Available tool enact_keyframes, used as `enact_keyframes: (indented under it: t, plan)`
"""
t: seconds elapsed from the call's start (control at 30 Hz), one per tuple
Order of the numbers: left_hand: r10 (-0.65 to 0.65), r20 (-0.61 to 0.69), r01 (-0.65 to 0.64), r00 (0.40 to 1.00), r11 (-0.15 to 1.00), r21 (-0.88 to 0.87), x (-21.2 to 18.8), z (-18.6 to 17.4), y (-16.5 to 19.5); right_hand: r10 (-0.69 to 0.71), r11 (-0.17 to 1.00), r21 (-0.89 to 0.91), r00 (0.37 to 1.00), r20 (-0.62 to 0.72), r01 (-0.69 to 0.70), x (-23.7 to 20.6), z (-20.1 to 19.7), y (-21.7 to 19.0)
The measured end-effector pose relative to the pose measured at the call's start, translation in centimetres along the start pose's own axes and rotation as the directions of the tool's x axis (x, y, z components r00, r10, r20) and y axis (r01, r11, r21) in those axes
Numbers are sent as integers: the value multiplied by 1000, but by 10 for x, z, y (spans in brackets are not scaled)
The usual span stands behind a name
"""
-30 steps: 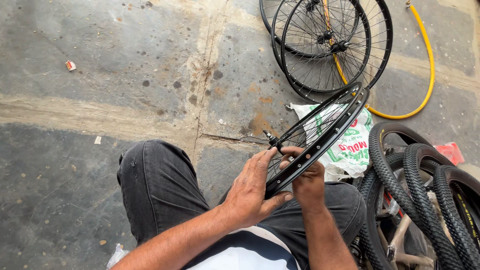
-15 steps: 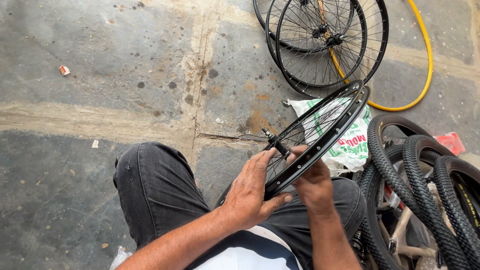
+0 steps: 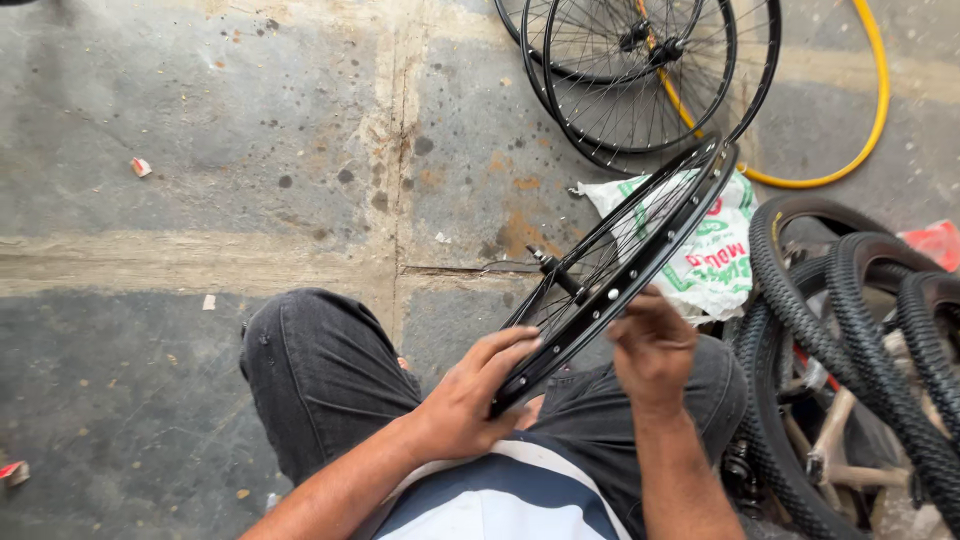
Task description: The person sits on the floor of a bicycle repair shop holding a spoked wheel across their lap. They use a small spoke wrench to turn spoke nipples around the rim, spinning and repositioning the wheel to adjust the spokes, and set the wheel down at the end.
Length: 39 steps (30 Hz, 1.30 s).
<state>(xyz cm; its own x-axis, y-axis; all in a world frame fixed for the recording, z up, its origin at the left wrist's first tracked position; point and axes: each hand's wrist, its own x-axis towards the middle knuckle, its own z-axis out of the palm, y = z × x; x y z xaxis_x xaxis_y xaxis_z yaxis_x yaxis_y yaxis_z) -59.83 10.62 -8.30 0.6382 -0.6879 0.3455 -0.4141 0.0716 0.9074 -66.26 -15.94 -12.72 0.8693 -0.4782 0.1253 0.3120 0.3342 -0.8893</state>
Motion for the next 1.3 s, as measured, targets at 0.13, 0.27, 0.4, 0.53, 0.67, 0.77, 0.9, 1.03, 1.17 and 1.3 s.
enact_keyframes:
  t: [0.13,0.27,0.4,0.53,0.67,0.77,0.9,1.03,1.17,1.3]
  plan:
    - [-362,80,370,929,919,-139,9,-7,13,-202,965,-163,978,50,208,-7,1,-2]
    - [-517,163,520,840,854,29,52,-8,17,-77,962,-258,995,64,91,-12,18,4]
    - [10,-85,7,996,981,196,63,-5,16,-70,968,-219,969,236,123,-1,33,19]
    - [-138,-139,161,981,973,168,51,0,12,98,983,125,960,264,-135,16,37,30]
    - [-240,-140,256,961,960,110,47,2,5,265,917,244,938,223,-317,22,31,38]
    - [-253,-160,269,954,959,88,47,0,1,169,921,301,951,260,-246,20,29,41]
    - [-255,-146,268,956,960,77,44,1,0,107,967,183,937,334,-176,13,39,39]
    - [-294,-152,301,944,953,26,37,2,1,247,968,-108,935,254,-226,10,56,25]
    - [-315,-174,321,933,947,7,37,-1,-1,197,968,88,927,320,-236,19,62,12]
    - [-301,-155,309,941,951,30,39,2,-1,199,965,108,936,292,-239,21,62,12]
